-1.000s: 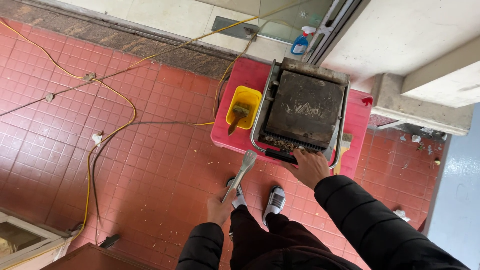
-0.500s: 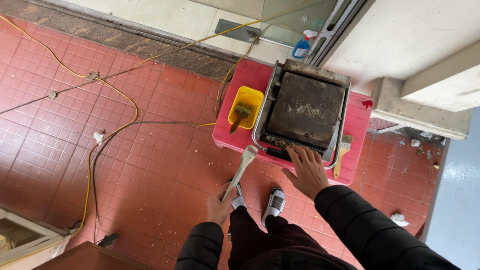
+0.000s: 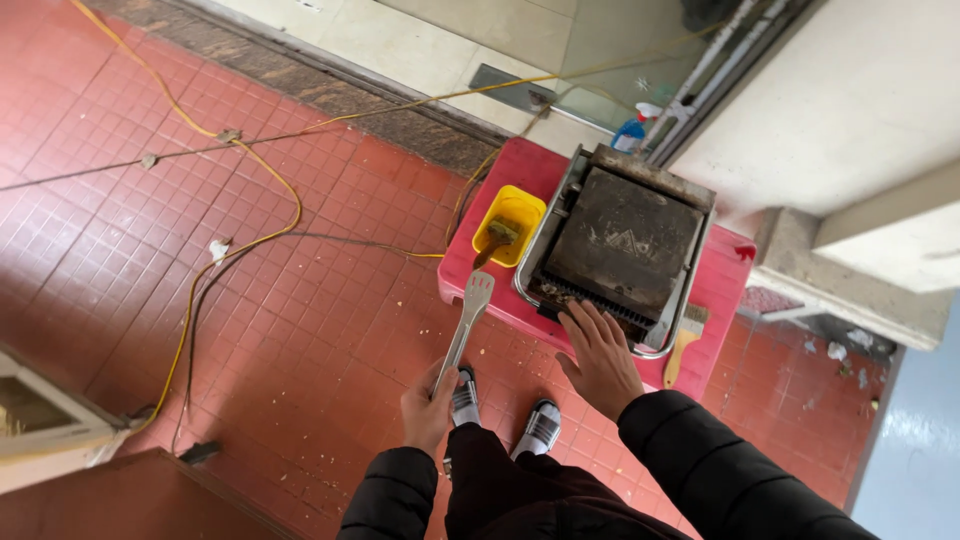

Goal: Folding paper wrappers and grilling a sandwich at a food stall.

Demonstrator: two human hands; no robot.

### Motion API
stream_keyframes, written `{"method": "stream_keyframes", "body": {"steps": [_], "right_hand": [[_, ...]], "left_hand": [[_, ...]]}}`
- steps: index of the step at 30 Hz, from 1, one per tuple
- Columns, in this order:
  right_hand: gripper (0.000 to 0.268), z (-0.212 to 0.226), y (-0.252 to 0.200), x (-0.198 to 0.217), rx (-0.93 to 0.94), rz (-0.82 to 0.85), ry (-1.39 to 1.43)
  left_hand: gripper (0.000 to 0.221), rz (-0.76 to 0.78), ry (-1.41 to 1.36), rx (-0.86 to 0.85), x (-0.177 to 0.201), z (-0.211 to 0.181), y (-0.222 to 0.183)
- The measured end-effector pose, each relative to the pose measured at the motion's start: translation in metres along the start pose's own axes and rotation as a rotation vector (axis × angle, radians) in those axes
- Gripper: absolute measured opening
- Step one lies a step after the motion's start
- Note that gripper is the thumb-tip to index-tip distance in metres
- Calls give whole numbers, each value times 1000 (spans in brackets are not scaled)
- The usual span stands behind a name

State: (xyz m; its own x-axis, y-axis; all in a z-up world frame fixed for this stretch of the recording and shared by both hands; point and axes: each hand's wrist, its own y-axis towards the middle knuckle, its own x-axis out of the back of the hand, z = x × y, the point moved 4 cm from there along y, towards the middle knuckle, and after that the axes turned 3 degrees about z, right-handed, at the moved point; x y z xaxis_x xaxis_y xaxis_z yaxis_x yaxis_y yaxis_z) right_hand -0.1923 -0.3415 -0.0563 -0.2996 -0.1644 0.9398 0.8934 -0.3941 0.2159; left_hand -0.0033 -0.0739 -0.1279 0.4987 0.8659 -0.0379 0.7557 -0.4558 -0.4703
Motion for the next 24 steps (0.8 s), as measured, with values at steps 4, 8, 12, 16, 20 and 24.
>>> {"method": "stream_keyframes", "body": {"steps": [4, 8, 12, 16, 20, 24], "right_hand": [[23, 24, 20, 24, 94, -106, 188], [9, 54, 46, 24, 91, -70, 400], [11, 99, 79, -2, 115, -16, 545], [10, 187, 118, -28, 339, 103, 607], [19, 306, 144, -38, 485, 235, 749], [48, 427, 146, -38, 620, 366, 878]], "left_hand": [[39, 31, -252, 22, -2, -32, -37], [56, 3, -522, 159, 7, -65, -74], [54, -97, -544, 18, 45, -88, -101], [45, -337, -501, -178, 114, -92, -126], [51, -674, -228, -382, 196, -105, -182], [51, -1029, -42, -375, 250, -104, -261]]}}
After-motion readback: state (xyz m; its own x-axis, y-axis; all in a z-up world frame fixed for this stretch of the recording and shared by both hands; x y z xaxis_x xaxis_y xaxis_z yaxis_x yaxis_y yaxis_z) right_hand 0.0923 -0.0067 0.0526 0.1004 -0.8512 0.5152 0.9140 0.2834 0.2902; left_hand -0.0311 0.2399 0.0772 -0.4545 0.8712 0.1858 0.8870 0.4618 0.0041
